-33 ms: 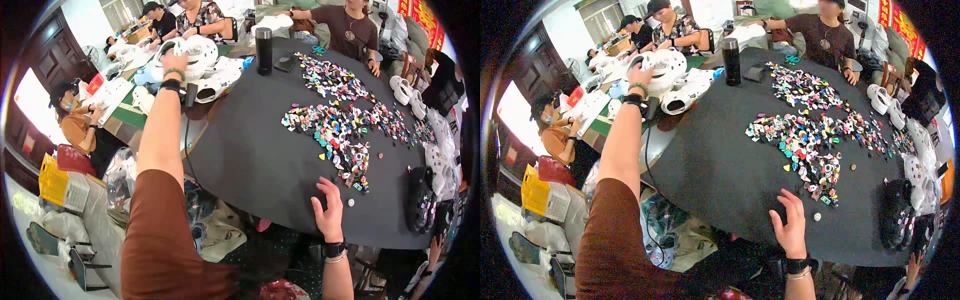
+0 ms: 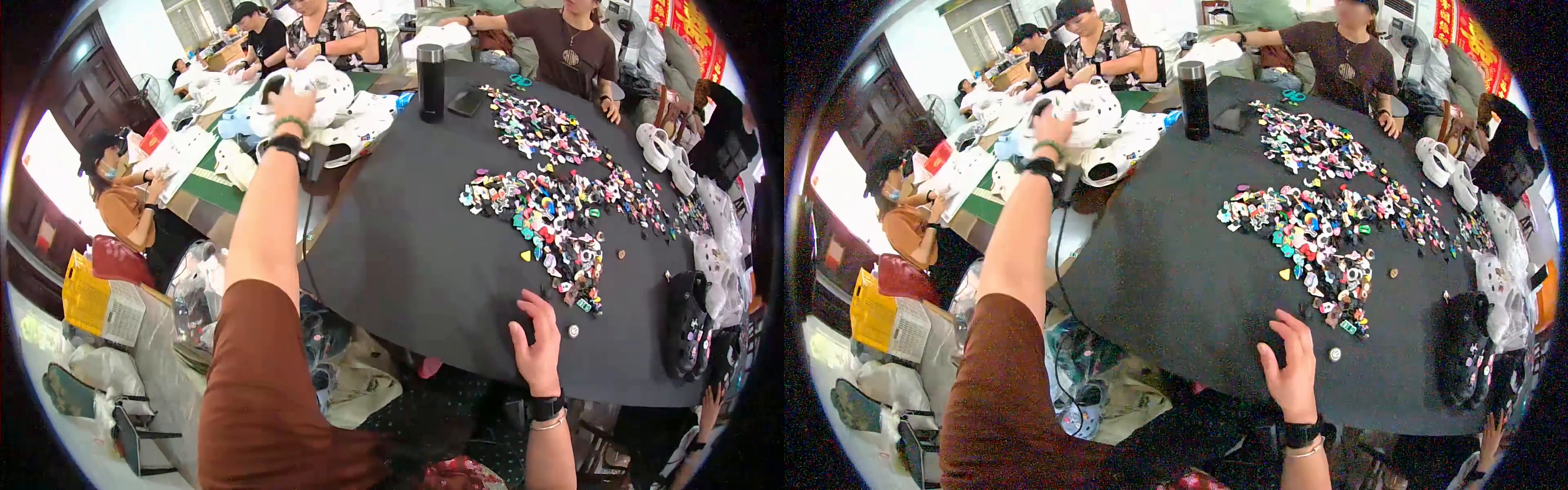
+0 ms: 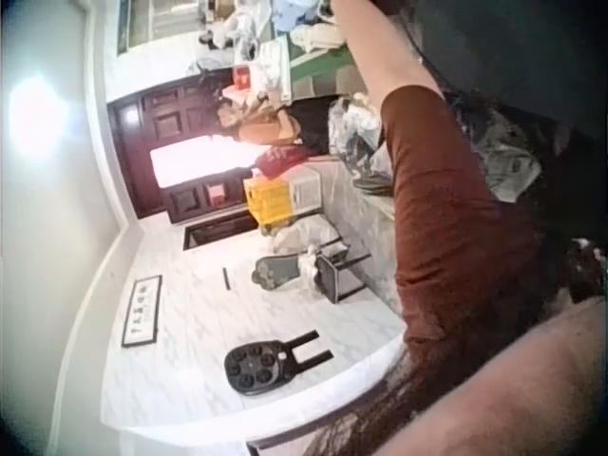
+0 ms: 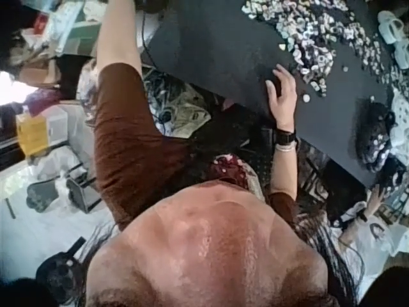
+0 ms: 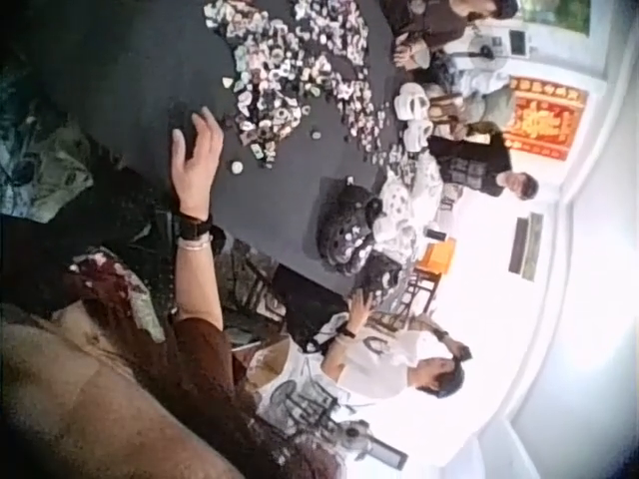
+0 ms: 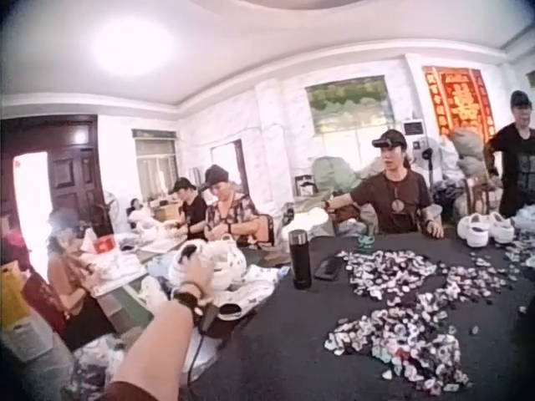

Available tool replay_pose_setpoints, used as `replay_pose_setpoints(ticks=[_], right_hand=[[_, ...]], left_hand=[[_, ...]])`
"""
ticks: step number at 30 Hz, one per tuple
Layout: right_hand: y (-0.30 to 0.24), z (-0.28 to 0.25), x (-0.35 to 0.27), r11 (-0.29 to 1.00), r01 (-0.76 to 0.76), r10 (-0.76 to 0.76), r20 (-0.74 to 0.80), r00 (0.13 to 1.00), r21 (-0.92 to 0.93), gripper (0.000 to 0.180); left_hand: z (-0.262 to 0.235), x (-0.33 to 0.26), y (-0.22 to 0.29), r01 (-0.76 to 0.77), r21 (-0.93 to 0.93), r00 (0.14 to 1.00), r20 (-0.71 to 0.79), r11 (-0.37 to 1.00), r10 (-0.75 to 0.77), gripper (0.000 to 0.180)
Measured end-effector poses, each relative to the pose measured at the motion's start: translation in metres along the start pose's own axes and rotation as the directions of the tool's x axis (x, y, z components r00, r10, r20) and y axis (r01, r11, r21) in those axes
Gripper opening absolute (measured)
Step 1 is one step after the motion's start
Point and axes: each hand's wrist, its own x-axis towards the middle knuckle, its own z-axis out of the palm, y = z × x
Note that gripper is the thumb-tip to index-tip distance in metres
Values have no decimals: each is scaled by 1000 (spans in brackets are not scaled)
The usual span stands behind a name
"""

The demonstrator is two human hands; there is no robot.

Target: Attaching decorative charms to the holes of clogs.

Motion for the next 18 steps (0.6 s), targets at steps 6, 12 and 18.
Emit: replay_pose_setpoints(ticks=[6, 12, 18], right_hand=[[0, 1, 2, 998, 31, -31, -4, 1000, -60, 27], [1, 2, -1, 993, 60, -62, -12, 998, -97, 24], [3, 7, -3, 990, 80, -87, -60, 994, -112, 22]], left_hand=[[36, -110, 2, -189, -257, 959, 159, 948, 234, 38], [-26, -184, -8, -182, -387, 963, 118, 904, 244, 25], [-99, -257, -33, -254, -385, 947, 87, 887, 309, 24]])
